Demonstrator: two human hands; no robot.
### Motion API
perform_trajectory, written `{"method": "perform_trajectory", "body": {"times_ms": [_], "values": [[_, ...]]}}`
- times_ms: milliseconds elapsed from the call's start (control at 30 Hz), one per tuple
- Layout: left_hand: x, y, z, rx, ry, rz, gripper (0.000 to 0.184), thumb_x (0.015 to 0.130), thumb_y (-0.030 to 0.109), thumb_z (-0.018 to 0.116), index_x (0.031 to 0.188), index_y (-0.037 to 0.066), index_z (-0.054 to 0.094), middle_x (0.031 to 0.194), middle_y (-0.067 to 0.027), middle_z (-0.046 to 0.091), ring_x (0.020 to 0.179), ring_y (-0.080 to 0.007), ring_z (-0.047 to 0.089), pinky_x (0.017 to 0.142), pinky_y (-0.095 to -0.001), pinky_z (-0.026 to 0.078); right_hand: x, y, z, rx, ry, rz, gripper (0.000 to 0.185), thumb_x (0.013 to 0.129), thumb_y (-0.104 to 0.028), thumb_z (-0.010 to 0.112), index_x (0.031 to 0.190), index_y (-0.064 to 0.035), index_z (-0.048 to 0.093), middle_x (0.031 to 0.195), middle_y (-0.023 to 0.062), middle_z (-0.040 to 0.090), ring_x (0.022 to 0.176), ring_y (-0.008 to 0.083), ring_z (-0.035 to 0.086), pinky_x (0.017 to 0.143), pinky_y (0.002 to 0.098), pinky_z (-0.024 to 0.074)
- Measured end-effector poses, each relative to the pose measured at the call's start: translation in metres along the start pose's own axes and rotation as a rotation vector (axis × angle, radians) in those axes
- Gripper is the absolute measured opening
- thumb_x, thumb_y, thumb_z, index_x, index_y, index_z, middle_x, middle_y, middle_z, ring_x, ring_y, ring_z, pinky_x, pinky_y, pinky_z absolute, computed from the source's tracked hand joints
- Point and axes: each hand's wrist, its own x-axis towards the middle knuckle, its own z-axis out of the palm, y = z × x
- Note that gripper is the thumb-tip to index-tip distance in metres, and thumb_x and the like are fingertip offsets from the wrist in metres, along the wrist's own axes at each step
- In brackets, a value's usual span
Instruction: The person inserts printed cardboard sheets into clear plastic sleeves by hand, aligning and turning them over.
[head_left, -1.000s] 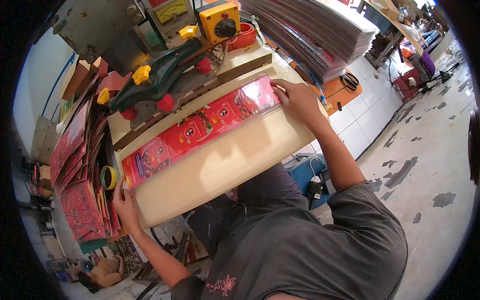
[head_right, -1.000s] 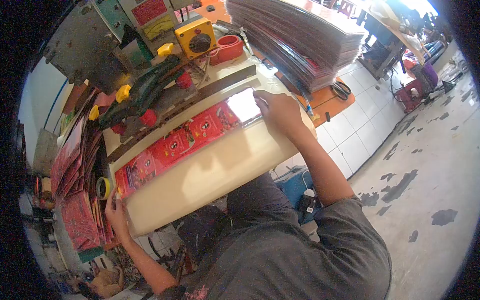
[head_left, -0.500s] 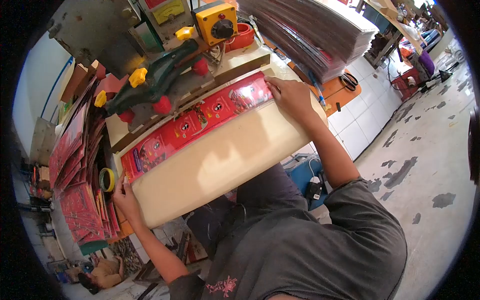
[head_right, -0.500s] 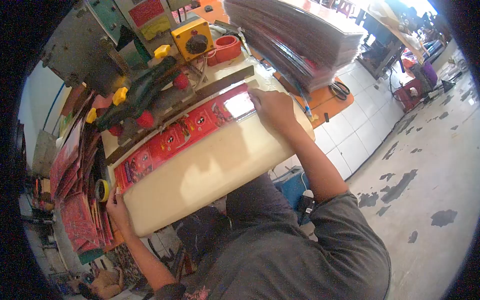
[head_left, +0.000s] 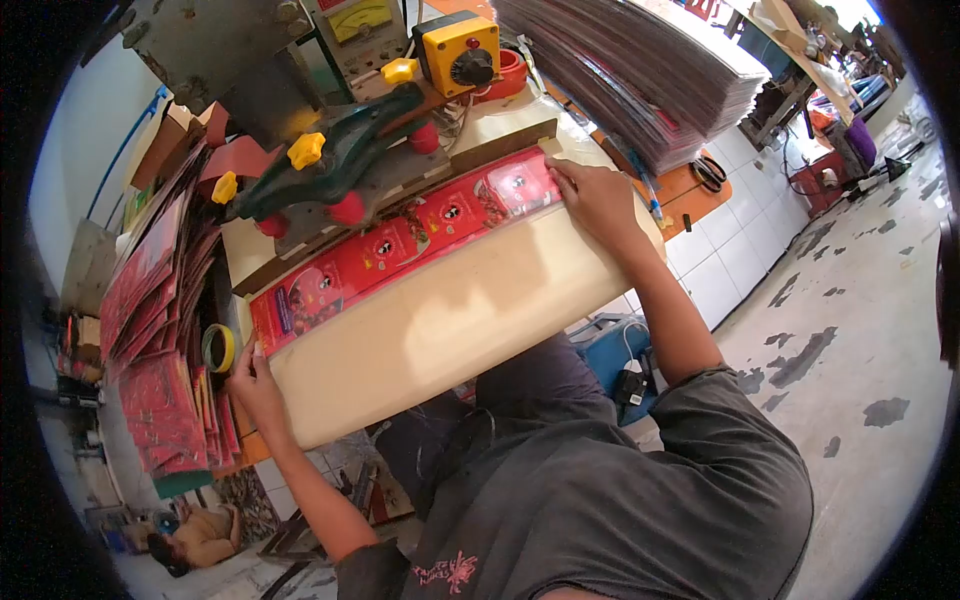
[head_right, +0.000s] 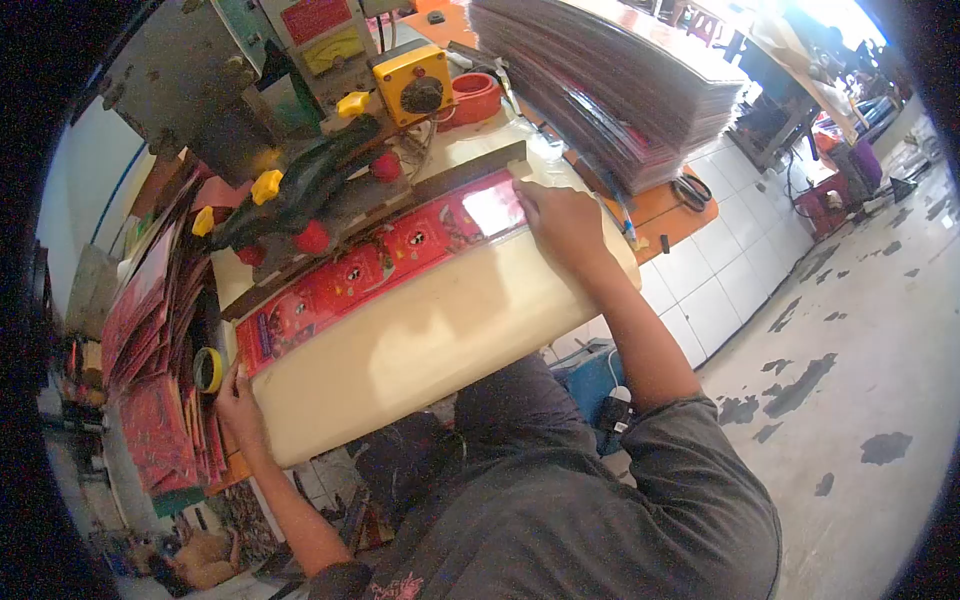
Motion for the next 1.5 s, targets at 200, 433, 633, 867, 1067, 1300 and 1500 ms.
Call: {"method": "perform_trajectory", "body": {"times_ms": [200, 433, 633, 867, 1067, 1300, 1500], "values": [[0.0, 0.002, 0.0, -0.001, -0.009, -0.04, 0.036, 0.102, 0.013, 0.057, 0.13, -0.008, 0.065, 0.123, -0.023, 0.071, 0.11, -0.028, 0.068, 0.1, -0.0368, 0.048, -0.001, -0.006, -0.006, -0.012, 0.007, 0.052, 0.029, 0.101, -0.035, 0.057, 0.117, -0.0205, 0.076, 0.086, 0.017, 0.073, 0.077, 0.0366, 0.07, 0.069, 0.0489, 0.0525], [-0.001, -0.004, -0.002, 0.03, 0.054, 0.028, 0.034, 0.101, 0.016, 0.058, 0.124, -0.008, 0.067, 0.115, -0.0237, 0.073, 0.109, -0.0295, 0.069, 0.096, -0.0386, 0.05, 0.001, -0.005, -0.003, 0.037, -0.005, 0.063, 0.03, 0.101, -0.037, 0.06, 0.123, -0.0238, 0.075, 0.091, 0.0176, 0.075, 0.082, 0.0364, 0.073, 0.071, 0.0447, 0.0557], [-0.001, -0.005, 0.002, -0.036, 0.07, -0.019, 0.034, 0.102, 0.019, 0.058, 0.123, -0.005, 0.069, 0.113, -0.0236, 0.073, 0.105, -0.0313, 0.071, 0.094, -0.0382, 0.051, 0.001, -0.008, -0.007, 0.039, -0.012, 0.047, 0.029, 0.103, -0.037, 0.058, 0.123, -0.024, 0.075, 0.092, 0.0162, 0.074, 0.081, 0.0354, 0.072, 0.069, 0.0433, 0.0551], [0.005, -0.008, 0.005, 0.005, 0.065, -0.008, 0.033, 0.101, 0.02, 0.058, 0.126, 0.002, 0.071, 0.112, -0.025, 0.072, 0.102, -0.0356, 0.07, 0.091, -0.04, 0.052, 0.001, -0.009, -0.007, 0.013, -0.058, 0.071, 0.032, 0.104, -0.036, 0.056, 0.126, -0.0216, 0.073, 0.098, 0.0162, 0.075, 0.088, 0.0366, 0.073, 0.075, 0.0431, 0.0557], [0.005, -0.004, 0.006, 0.018, 0.077, 0.0, 0.032, 0.1, 0.02, 0.058, 0.126, 0.006, 0.072, 0.111, -0.0243, 0.072, 0.102, -0.038, 0.069, 0.091, -0.0418, 0.051, -0.001, -0.002, -0.004, 0.016, -0.007, -0.001, 0.032, 0.105, -0.035, 0.055, 0.125, -0.0174, 0.073, 0.102, 0.018, 0.074, 0.089, 0.0375, 0.072, 0.075, 0.0429, 0.0557], [0.004, -0.004, 0.007, 0.074, 0.088, -0.01, 0.032, 0.101, 0.021, 0.057, 0.126, 0.006, 0.072, 0.109, -0.0234, 0.072, 0.101, -0.0391, 0.068, 0.088, -0.0442, 0.051, 0.001, 0.001, -0.002, 0.003, -0.065, 0.057, 0.033, 0.104, -0.037, 0.054, 0.127, -0.0214, 0.072, 0.1, 0.0178, 0.074, 0.089, 0.0388, 0.072, 0.077, 0.0466, 0.0556], [0.006, -0.012, 0.01, 0.072, 0.099, 0.018, 0.032, 0.101, 0.021, 0.057, 0.123, 0.005, 0.073, 0.112, -0.0217, 0.071, 0.104, -0.039, 0.067, 0.09, -0.0437, 0.051, -0.003, -0.005, -0.008, -0.03, -0.081, 0.078, 0.033, 0.104, -0.038, 0.055, 0.128, -0.0225, 0.072, 0.098, 0.0169, 0.075, 0.087, 0.0363, 0.073, 0.074, 0.0433, 0.0553]]}}
